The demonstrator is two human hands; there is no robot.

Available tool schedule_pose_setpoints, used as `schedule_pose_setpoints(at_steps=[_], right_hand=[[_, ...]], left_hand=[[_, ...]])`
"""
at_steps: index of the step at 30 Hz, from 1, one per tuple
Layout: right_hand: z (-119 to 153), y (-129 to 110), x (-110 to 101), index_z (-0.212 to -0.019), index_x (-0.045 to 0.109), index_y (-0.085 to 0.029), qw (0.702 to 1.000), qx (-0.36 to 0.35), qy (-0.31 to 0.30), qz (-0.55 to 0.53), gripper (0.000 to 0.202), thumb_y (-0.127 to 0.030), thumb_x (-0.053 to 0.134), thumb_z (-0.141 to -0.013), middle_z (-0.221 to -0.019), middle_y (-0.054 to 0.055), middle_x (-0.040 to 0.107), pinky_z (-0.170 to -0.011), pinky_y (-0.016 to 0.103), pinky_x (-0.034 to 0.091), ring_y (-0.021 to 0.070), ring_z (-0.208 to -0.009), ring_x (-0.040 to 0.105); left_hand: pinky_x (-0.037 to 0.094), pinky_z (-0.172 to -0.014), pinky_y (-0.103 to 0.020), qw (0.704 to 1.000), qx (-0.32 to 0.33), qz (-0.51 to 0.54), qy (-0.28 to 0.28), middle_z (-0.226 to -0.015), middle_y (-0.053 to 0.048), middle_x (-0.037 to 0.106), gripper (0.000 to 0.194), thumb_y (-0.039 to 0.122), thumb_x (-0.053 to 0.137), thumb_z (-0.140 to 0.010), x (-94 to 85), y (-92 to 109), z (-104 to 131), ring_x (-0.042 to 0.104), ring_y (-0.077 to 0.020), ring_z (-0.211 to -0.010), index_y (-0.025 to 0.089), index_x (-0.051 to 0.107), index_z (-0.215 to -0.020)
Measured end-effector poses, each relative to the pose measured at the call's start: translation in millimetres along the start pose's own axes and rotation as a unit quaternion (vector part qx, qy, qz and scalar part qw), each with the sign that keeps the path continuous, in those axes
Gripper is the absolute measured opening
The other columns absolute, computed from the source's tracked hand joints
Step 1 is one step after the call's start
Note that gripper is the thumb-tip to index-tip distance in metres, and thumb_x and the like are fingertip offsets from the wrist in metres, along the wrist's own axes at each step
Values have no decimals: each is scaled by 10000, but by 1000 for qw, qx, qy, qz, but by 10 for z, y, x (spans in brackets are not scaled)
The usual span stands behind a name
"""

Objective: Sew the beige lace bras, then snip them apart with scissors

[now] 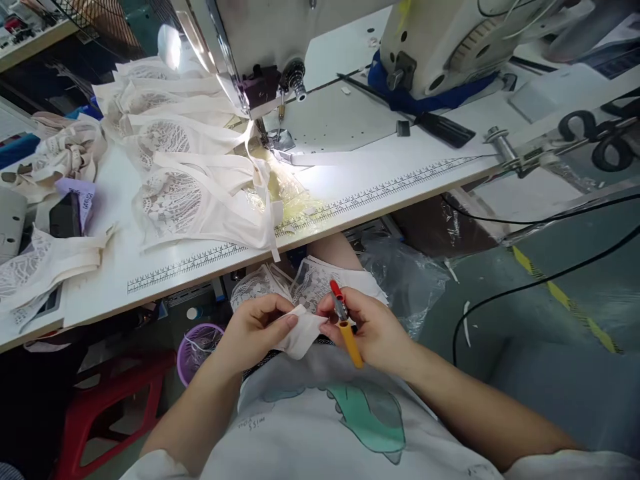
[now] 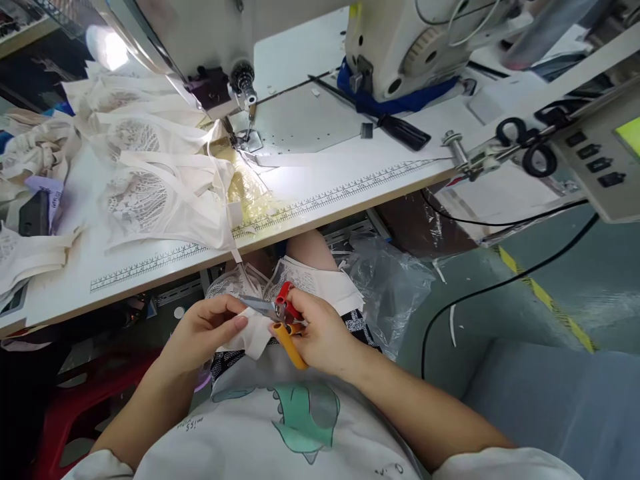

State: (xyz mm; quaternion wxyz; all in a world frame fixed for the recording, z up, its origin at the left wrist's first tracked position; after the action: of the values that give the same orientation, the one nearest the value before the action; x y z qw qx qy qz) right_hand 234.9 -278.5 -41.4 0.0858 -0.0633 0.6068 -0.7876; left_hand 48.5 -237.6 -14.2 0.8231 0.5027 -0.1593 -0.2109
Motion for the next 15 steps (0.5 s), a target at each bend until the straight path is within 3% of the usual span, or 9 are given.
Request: schedule_pose_setpoints(at_steps=[11,15], right_hand=[[-26,10,102,-839,482,-217,995,-21,15,-100,268,-308,678,-681,-936,53,600,-693,313,523,194,-850,590],[-102,13,174,-821,514,-203,994,2,28,-108,269,-354,690,-686,-748,2,584,-607,280,502,153,-677,566]], left_hand=[[348,-413,-150,992,41,-37,114,-535,19,553,199,294,706,-695,28,31,51,442,-61,-453,132,601,-646],[348,-409,-147,987,62,-57,136,-535,22,552,194,299,699,-709,16,88,72,445,-59,-445,135,609,-659]])
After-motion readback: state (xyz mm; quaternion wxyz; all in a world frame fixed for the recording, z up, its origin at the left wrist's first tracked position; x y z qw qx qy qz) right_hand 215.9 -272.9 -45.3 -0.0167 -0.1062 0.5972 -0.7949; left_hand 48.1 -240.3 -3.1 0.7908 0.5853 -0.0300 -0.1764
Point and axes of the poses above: each hand's wrist, its own z-axis away from the middle knuckle, its own x-axis out of the palm, y = z × x, the point moved 1 cm from there along -z, towards the middle knuckle
